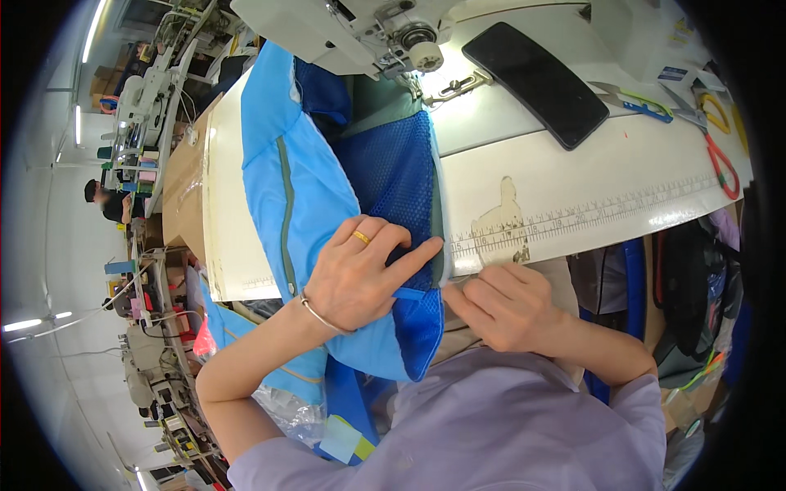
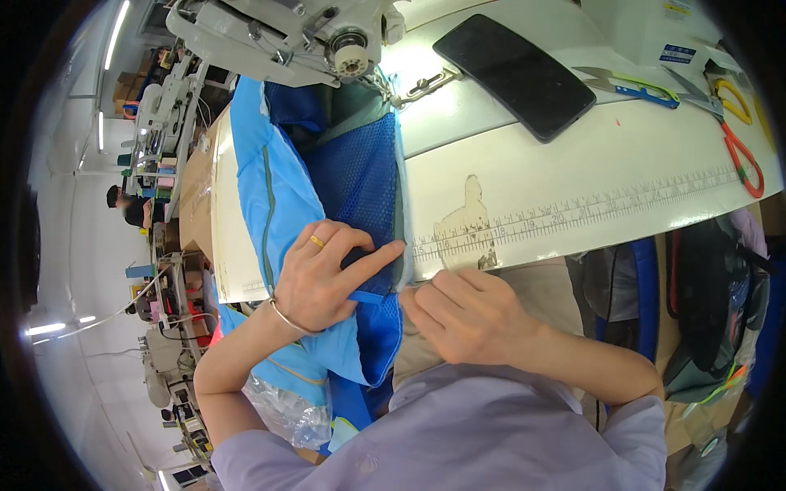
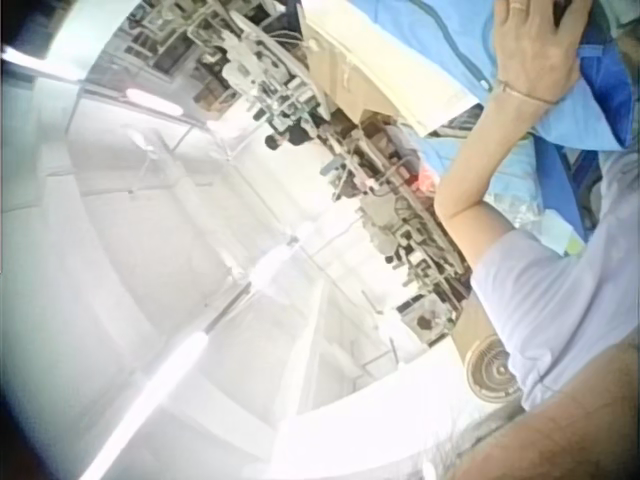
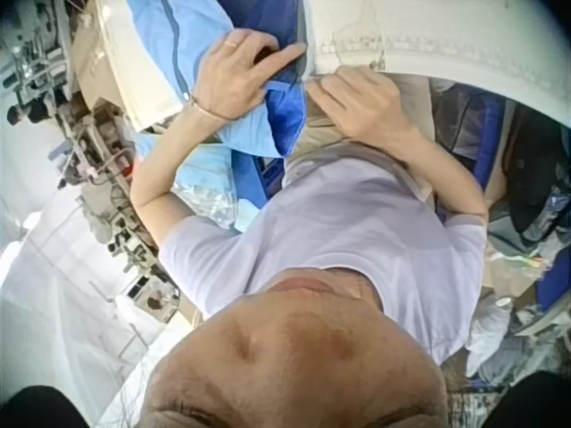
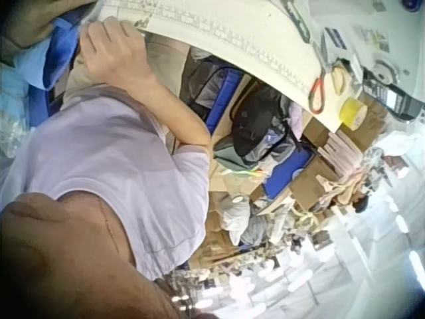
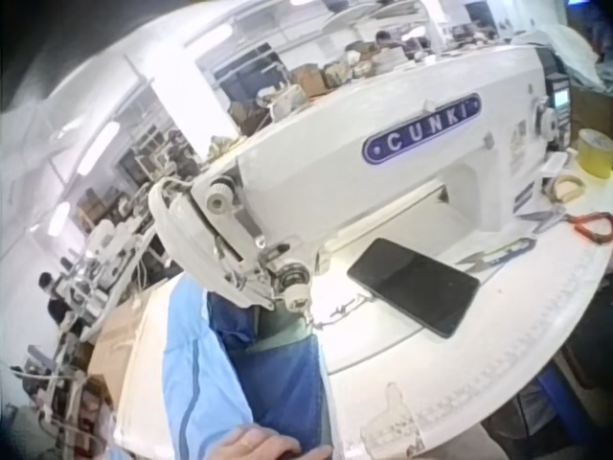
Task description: The person sews a blue and green fabric bag using an industrial sewing machine. They align the edges of the bag, guide the fabric under the needle, and sew along the seams. The person frequently adjusts the bag's position and flips it to sew different sections.
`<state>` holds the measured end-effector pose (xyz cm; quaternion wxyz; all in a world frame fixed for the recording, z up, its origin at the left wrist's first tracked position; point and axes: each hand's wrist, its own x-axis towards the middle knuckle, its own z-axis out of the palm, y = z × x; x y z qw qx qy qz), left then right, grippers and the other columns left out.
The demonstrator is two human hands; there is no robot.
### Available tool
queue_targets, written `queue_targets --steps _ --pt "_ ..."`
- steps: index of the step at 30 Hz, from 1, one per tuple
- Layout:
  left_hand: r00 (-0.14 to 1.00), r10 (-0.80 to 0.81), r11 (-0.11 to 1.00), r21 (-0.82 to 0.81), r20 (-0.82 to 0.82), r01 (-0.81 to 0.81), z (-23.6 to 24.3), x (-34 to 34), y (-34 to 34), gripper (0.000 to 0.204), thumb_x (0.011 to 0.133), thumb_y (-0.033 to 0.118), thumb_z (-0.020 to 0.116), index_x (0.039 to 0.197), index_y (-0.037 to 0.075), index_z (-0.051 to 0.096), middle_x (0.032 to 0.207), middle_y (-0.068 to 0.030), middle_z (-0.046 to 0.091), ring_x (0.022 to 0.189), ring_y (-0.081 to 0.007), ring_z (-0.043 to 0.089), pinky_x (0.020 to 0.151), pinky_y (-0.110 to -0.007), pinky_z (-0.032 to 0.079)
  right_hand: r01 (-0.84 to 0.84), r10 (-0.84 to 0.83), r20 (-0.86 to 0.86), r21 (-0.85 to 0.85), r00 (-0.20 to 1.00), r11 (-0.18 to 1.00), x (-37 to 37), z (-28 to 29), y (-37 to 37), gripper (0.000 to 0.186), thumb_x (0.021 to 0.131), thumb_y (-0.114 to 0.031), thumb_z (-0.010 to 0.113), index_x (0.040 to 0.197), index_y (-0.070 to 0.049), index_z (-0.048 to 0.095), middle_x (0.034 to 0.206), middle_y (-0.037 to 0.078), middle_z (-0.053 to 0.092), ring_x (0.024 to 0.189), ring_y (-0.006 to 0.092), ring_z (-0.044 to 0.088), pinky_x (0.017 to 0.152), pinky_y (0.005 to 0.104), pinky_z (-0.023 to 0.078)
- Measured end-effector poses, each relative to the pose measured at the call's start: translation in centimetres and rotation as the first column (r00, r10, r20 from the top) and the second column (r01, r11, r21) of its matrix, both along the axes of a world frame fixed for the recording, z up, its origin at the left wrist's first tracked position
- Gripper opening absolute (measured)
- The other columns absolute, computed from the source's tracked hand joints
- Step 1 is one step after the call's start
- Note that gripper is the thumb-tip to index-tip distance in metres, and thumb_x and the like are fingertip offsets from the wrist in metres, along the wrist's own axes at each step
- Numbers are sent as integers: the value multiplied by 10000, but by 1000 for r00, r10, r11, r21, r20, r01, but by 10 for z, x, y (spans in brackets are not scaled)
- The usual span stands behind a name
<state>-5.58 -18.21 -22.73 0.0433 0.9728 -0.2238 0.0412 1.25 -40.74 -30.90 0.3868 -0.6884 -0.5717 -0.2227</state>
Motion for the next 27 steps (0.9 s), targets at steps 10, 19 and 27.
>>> queue_targets --steps 10,19,27 --pt "995 -77 989 -120 68 84 -5 1 5 616 583 118 717 1189 13 747 1020 -101 705 917 -293 662 875 -435 545 -91 98 -43 135 994 987 10 -17 13 213 777 -102 732 933 41 707 1020 175 718 971 307 699 867 414 577" --pt "986 -109 971 -227 -127 78 34 11 4 328 815 139 700 1097 -21 750 1010 -162 762 935 -319 755 898 -440 592 -133 143 -55 154 988 979 17 -13 14 251 799 -125 702 990 38 697 958 162 703 912 284 687 844 385 570" --pt "1000 -24 1000 -12 9 24 7 94 8 264 796 -4 669 1044 73 719 1133 -74 705 787 -278 713 656 -371 579 -126 124 22 104 992 987 12 10 16 254 762 -113 700 951 56 716 888 150 695 871 278 670 807 370 559"
